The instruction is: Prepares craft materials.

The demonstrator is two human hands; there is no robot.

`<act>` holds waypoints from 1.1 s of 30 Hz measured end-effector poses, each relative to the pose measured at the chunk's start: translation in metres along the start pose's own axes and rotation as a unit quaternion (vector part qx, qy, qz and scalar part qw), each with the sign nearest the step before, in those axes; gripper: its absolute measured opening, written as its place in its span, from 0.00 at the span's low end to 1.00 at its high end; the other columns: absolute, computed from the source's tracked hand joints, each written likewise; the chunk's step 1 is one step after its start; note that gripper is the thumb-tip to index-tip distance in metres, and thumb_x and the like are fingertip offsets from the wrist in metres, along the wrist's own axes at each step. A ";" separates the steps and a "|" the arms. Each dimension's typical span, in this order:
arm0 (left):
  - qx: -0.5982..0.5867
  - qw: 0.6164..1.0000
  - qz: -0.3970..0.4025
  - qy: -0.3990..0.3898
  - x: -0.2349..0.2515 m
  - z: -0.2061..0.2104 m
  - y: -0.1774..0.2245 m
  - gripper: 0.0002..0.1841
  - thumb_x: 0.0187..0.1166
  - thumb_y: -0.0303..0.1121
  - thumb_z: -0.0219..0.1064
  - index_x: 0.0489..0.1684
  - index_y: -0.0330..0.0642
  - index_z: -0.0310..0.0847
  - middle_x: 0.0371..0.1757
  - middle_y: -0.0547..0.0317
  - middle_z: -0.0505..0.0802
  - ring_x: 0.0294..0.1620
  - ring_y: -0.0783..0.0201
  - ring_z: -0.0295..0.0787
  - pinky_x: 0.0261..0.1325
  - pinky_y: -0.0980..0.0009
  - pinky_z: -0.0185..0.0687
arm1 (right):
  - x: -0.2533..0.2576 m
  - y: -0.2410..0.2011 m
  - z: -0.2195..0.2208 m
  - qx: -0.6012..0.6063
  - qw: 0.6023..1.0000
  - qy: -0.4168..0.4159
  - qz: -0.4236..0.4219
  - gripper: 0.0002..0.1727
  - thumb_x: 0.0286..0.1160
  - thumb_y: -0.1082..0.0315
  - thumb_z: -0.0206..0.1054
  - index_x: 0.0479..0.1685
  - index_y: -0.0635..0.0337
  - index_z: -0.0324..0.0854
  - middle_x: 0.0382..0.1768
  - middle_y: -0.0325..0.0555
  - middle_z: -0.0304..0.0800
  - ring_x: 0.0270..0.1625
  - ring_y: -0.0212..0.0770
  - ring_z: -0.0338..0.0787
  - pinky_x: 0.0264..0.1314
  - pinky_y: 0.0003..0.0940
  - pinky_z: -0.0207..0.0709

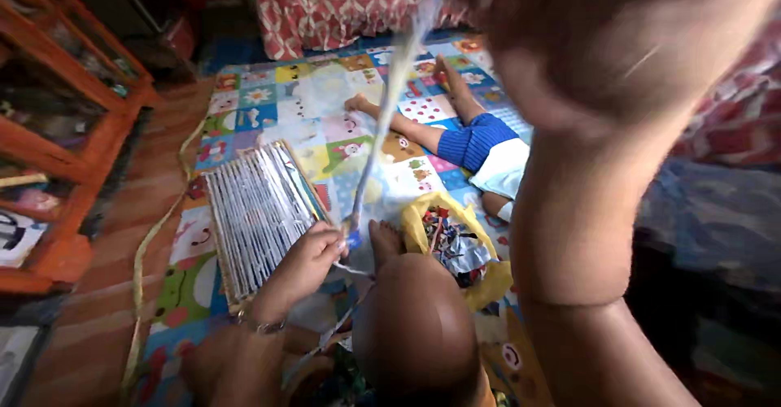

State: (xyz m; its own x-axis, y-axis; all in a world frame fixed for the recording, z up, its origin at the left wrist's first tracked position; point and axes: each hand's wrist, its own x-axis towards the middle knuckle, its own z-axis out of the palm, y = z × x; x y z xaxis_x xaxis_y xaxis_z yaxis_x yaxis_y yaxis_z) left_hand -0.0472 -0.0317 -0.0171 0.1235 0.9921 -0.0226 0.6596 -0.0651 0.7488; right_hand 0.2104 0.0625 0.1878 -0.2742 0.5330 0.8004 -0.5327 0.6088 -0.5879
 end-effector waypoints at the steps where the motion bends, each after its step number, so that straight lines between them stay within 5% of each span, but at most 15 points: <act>1: 0.014 1.000 -0.015 0.010 -0.015 -0.003 -0.014 0.17 0.89 0.34 0.54 0.43 0.36 0.91 0.67 0.46 0.83 0.60 0.61 0.84 0.63 0.62 0.81 | -0.001 0.012 0.007 -0.010 0.998 -0.064 0.028 0.12 0.77 0.74 0.56 0.28 0.59 0.81 0.31 0.41 0.89 0.38 0.35 0.90 0.48 0.34 0.87; 5: 0.005 0.996 -0.026 0.090 -0.078 -0.009 -0.049 0.17 0.86 0.35 0.55 0.38 0.36 0.90 0.80 0.45 0.76 0.66 0.63 0.83 0.66 0.65 0.82 | -0.013 0.061 0.037 -0.040 0.953 -0.248 0.172 0.14 0.85 0.66 0.47 0.31 0.50 0.76 0.32 0.30 0.86 0.38 0.24 0.85 0.49 0.26 0.80; 8: -0.089 0.969 0.088 0.213 -0.108 -0.020 -0.046 0.18 0.89 0.41 0.54 0.36 0.44 0.90 0.69 0.62 0.86 0.62 0.76 0.85 0.64 0.76 0.83 | -0.015 0.078 0.060 -0.070 0.910 -0.336 0.232 0.14 0.86 0.69 0.50 0.30 0.52 0.76 0.26 0.27 0.80 0.32 0.21 0.80 0.42 0.20 0.76; 11: -0.222 0.885 0.214 0.349 -0.105 -0.027 -0.017 0.18 0.93 0.46 0.51 0.46 0.54 0.89 0.59 0.68 0.93 0.60 0.67 0.90 0.65 0.67 0.86 | -0.012 0.081 0.084 -0.133 0.869 -0.421 0.226 0.15 0.89 0.68 0.55 0.30 0.57 0.78 0.25 0.34 0.79 0.29 0.25 0.80 0.32 0.20 0.74; 14: -0.277 0.807 0.255 0.455 -0.087 -0.021 0.016 0.14 0.93 0.45 0.50 0.51 0.62 0.85 0.47 0.76 0.92 0.42 0.74 0.91 0.47 0.74 0.90 | -0.022 0.077 0.107 -0.183 0.855 -0.449 0.183 0.14 0.88 0.68 0.58 0.30 0.59 0.80 0.21 0.38 0.79 0.23 0.29 0.80 0.24 0.21 0.76; 18: -0.328 0.798 0.201 0.464 -0.065 -0.004 0.037 0.14 0.94 0.40 0.50 0.58 0.53 0.83 0.42 0.75 0.91 0.30 0.79 0.86 0.33 0.81 0.86 | -0.041 0.085 0.124 -0.197 0.855 -0.455 0.155 0.10 0.84 0.69 0.63 0.32 0.57 0.84 0.23 0.33 0.83 0.24 0.22 0.81 0.27 0.17 0.75; 21: -0.319 0.809 0.160 0.467 -0.063 0.005 0.033 0.13 0.94 0.34 0.46 0.46 0.47 0.79 0.31 0.74 0.87 0.24 0.81 0.81 0.29 0.84 0.80 | -0.051 0.095 0.124 -0.217 0.856 -0.445 0.146 0.09 0.82 0.67 0.66 0.32 0.57 0.85 0.21 0.32 0.82 0.22 0.20 0.78 0.24 0.15 0.72; 26: -0.382 0.806 0.130 0.434 -0.069 0.005 0.028 0.14 0.93 0.35 0.49 0.36 0.55 0.79 0.23 0.79 0.78 0.17 0.86 0.65 0.19 0.89 0.60 | -0.049 0.113 0.117 -0.148 0.829 -0.482 0.241 0.14 0.87 0.65 0.63 0.30 0.58 0.82 0.18 0.32 0.79 0.19 0.20 0.75 0.22 0.14 0.67; 33: -0.297 0.809 0.186 0.471 -0.067 0.004 0.016 0.12 0.92 0.33 0.53 0.42 0.51 0.84 0.26 0.81 0.81 0.21 0.87 0.69 0.24 0.89 0.65 | -0.056 0.129 0.126 0.054 0.826 -0.429 0.362 0.18 0.90 0.67 0.54 0.27 0.58 0.79 0.17 0.32 0.77 0.23 0.24 0.80 0.31 0.18 0.77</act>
State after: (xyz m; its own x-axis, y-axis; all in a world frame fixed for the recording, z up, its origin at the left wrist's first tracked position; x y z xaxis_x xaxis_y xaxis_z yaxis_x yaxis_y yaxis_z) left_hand -0.0418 -0.0995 -0.0061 -0.5728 0.5751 0.5840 0.1994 -0.5933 0.7799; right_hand 0.0556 0.0373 0.0820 -0.9938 0.0944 0.0585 -0.0351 0.2324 -0.9720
